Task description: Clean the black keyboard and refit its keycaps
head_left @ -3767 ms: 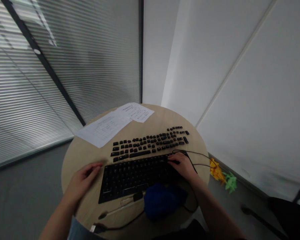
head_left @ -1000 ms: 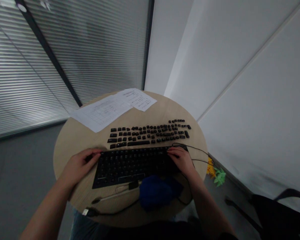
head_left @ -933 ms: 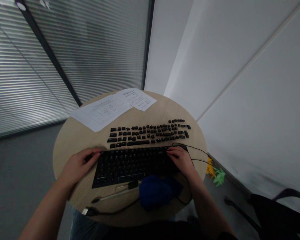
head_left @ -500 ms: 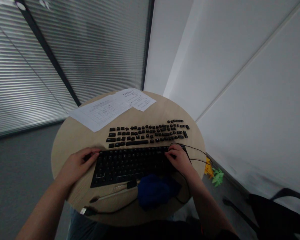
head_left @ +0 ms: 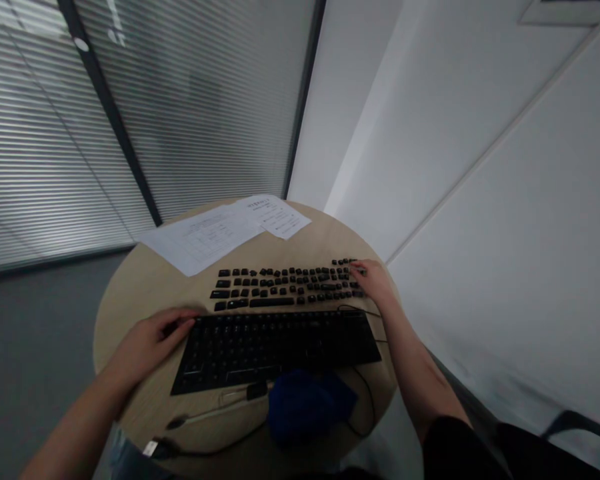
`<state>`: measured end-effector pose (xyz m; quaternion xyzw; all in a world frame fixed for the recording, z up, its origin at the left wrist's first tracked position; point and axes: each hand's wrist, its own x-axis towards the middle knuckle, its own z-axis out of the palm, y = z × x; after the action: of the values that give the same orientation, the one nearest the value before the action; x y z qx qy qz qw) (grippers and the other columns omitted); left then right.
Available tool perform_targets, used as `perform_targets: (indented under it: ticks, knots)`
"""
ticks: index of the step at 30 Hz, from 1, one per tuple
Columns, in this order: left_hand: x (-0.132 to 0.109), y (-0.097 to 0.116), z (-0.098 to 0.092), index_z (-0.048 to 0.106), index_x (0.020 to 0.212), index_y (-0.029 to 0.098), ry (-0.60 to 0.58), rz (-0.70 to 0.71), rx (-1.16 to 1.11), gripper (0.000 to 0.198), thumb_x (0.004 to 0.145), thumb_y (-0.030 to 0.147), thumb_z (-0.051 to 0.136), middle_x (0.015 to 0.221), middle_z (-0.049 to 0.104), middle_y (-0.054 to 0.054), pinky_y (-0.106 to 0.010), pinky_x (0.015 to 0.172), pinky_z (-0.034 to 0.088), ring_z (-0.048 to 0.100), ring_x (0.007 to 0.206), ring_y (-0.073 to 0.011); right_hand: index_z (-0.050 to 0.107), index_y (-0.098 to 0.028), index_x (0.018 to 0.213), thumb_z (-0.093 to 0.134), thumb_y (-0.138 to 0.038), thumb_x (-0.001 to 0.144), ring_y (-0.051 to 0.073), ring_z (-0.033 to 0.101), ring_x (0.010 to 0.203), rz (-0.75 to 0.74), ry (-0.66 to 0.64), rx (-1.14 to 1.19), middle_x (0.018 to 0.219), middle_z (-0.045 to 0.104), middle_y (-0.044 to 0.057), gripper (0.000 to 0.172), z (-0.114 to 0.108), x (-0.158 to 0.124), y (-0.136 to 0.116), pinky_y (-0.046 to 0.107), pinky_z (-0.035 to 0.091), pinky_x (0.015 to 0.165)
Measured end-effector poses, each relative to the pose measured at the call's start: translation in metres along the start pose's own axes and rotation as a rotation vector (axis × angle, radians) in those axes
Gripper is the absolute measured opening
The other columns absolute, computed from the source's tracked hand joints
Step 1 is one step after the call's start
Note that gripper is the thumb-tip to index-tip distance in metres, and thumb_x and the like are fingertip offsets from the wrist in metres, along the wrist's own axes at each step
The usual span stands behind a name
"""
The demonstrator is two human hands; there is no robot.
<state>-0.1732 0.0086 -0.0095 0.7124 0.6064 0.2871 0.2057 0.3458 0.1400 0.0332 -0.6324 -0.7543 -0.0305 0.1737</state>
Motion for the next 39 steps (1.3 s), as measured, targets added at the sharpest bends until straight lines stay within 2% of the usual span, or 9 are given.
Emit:
perform_targets:
  ticks: [3,6,12,17,22,25,28,33,39]
  knots:
    - [0.000,-0.003,0.000,0.078,0.105,0.026,0.007,-0.003,0.003,0.055,0.086,0.068,0.049,0.110,0.080,-0.006,-0.040,0.092,0.059,0.075,0.099,-0.0288,0.078,-0.020,0.115,0.060,-0.025,0.095,0.024,0.066,0.115,0.009,-0.110,-0.098,0.120,0.076,0.009,0.028,0.011,0.039,0.005,0.034,0.044,0.106]
    - [0.000,-0.007,0.002,0.078,0.105,0.026,0.007,-0.016,-0.003,0.054,0.086,0.067,0.049,0.109,0.080,-0.006,-0.040,0.092,0.059,0.075,0.098,-0.0288,0.078,-0.020,0.116,0.064,-0.026,0.092,0.026,0.064,0.118,-0.010,-0.160,-0.138,0.122,0.075,0.010,0.028,0.025,0.062,0.002,0.034,0.044,0.106]
    - [-0.002,-0.007,0.001,0.078,0.103,0.027,0.017,-0.023,-0.011,0.052,0.086,0.066,0.049,0.108,0.080,-0.005,-0.041,0.093,0.059,0.075,0.098,-0.0285,0.080,-0.020,0.111,0.070,-0.030,0.088,0.026,0.066,0.116,-0.039,-0.239,-0.173,0.118,0.077,0.011,0.027,0.041,0.081,-0.007,0.033,0.046,0.102]
    - [-0.002,-0.004,-0.001,0.078,0.103,0.027,0.014,-0.023,-0.010,0.049,0.086,0.065,0.051,0.106,0.081,-0.005,-0.041,0.091,0.060,0.075,0.096,-0.0287,0.082,-0.020,0.102,0.069,-0.027,0.090,0.024,0.068,0.110,-0.089,-0.202,-0.122,0.109,0.079,0.011,0.019,0.028,0.083,-0.020,0.032,0.047,0.101]
    - [-0.002,-0.003,0.000,0.077,0.106,0.027,0.004,-0.053,-0.009,0.051,0.086,0.066,0.050,0.109,0.080,-0.006,-0.043,0.090,0.060,0.075,0.096,-0.0291,0.079,-0.019,0.110,0.066,-0.030,0.094,0.021,0.069,0.102,-0.143,-0.169,0.020,0.111,0.078,0.009,0.023,-0.007,0.049,-0.027,0.031,0.050,0.093]
    - [-0.002,-0.004,0.001,0.076,0.107,0.026,-0.018,-0.063,-0.013,0.052,0.087,0.066,0.050,0.112,0.079,-0.006,-0.042,0.092,0.058,0.075,0.099,-0.0286,0.080,-0.022,0.105,0.072,-0.029,0.089,0.020,0.071,0.089,-0.280,-0.264,0.240,0.098,0.078,0.006,0.020,-0.028,0.005,-0.031,0.030,0.053,0.082]
    - [-0.002,-0.006,0.003,0.076,0.107,0.025,-0.026,-0.069,0.000,0.054,0.086,0.067,0.049,0.114,0.079,-0.006,-0.042,0.094,0.057,0.074,0.100,-0.0290,0.081,-0.024,0.104,0.071,-0.029,0.090,0.019,0.071,0.087,-0.374,-0.390,0.302,0.096,0.078,0.004,0.017,-0.040,-0.042,-0.038,0.031,0.053,0.080]
    - [0.000,-0.006,0.004,0.076,0.107,0.024,-0.028,-0.064,0.037,0.056,0.086,0.067,0.047,0.113,0.078,-0.008,-0.046,0.095,0.056,0.074,0.099,-0.0299,0.080,-0.023,0.104,0.071,-0.025,0.090,0.022,0.072,0.097,-0.354,-0.371,0.246,0.103,0.078,0.006,0.017,-0.034,-0.085,-0.045,0.034,0.055,0.088]
    - [-0.002,-0.004,0.004,0.075,0.109,0.025,-0.023,-0.065,0.056,0.054,0.088,0.065,0.046,0.113,0.078,-0.008,-0.048,0.096,0.055,0.073,0.100,-0.0301,0.080,-0.025,0.103,0.071,-0.025,0.090,0.024,0.072,0.100,-0.340,-0.356,0.126,0.109,0.077,0.006,0.016,-0.018,-0.093,-0.051,0.036,0.055,0.090]
